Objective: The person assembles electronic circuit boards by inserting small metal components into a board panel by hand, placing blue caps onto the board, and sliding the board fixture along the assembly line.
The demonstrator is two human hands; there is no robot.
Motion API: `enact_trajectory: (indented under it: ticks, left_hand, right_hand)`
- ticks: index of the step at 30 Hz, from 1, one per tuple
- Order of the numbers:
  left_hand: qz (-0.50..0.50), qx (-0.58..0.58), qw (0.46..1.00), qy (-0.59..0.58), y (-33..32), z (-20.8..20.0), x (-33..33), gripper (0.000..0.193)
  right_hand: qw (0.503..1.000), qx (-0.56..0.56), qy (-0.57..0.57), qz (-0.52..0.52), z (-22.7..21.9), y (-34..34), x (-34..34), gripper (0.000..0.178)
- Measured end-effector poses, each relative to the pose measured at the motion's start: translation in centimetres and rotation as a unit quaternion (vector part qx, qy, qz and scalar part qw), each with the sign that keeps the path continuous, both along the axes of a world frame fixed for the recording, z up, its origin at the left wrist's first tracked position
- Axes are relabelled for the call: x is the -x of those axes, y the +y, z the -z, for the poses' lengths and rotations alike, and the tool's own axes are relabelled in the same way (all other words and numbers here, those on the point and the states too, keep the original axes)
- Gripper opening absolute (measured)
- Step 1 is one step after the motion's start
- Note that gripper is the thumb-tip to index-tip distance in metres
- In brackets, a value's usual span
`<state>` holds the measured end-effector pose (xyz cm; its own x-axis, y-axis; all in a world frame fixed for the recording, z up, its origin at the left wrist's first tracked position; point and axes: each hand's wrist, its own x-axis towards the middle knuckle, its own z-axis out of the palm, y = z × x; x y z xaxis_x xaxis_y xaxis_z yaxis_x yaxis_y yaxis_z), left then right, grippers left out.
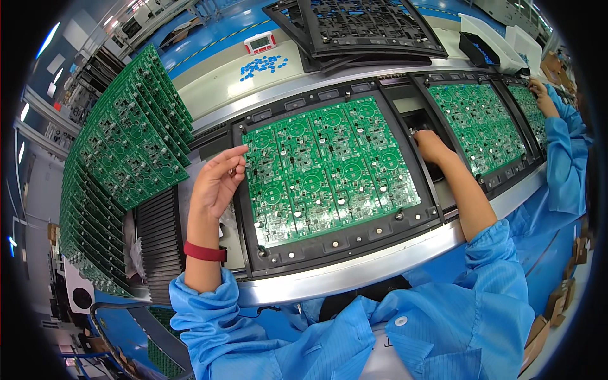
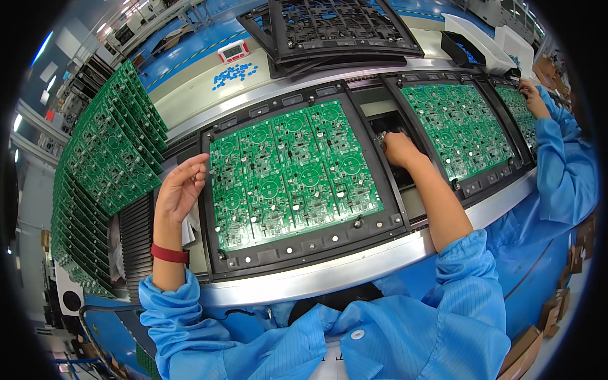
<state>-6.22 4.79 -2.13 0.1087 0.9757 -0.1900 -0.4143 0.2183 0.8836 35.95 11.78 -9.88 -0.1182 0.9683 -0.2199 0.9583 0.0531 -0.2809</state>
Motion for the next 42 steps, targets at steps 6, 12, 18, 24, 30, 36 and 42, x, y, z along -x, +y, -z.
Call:
enact_trajectory:
  ticks: [6, 12, 18, 24, 30, 36, 42]
  left_hand:
    - [0.042, -0.028, 0.998, -0.041, 2.5, 0.1, 0.2, 0.020]
    - [-0.027, -0.017, 0.999, -0.019, 3.8, -0.1, -0.9, 0.020]
    - [0.130, -0.035, 0.980, -0.145, 4.6, 2.2, 1.9, 0.019]
    - [-0.017, -0.031, 0.995, -0.095, 3.9, 2.0, 1.4, 0.018]
    - [-0.087, -0.034, 0.991, -0.099, 3.6, 1.8, 1.8, 0.017]
    - [-0.104, 0.018, 0.988, -0.115, 3.4, 0.9, 0.5, 0.018]
    - [-0.036, -0.029, 0.992, -0.115, 3.6, 2.0, 1.5, 0.016]
  right_hand:
    - [1.000, 0.006, -0.024, 0.014, 1.5, 0.8, -0.8, 0.022]
    - [0.999, -0.036, 0.036, 0.017, 1.7, 0.7, -1.3, 0.011]
    - [0.998, -0.036, 0.028, 0.038, 2.7, 1.1, -1.8, 0.010]
    - [0.998, -0.017, 0.010, 0.058, 3.1, 1.5, -1.6, 0.011]
    - [0.998, -0.018, 0.024, 0.059, 1.4, 0.7, -0.9, 0.011]
    - [0.998, -0.050, 0.020, 0.039, 0.8, 0.6, -1.0, 0.020]
    - [0.983, -0.142, 0.115, 0.022, -0.1, 0.5, -0.1, 0.014]
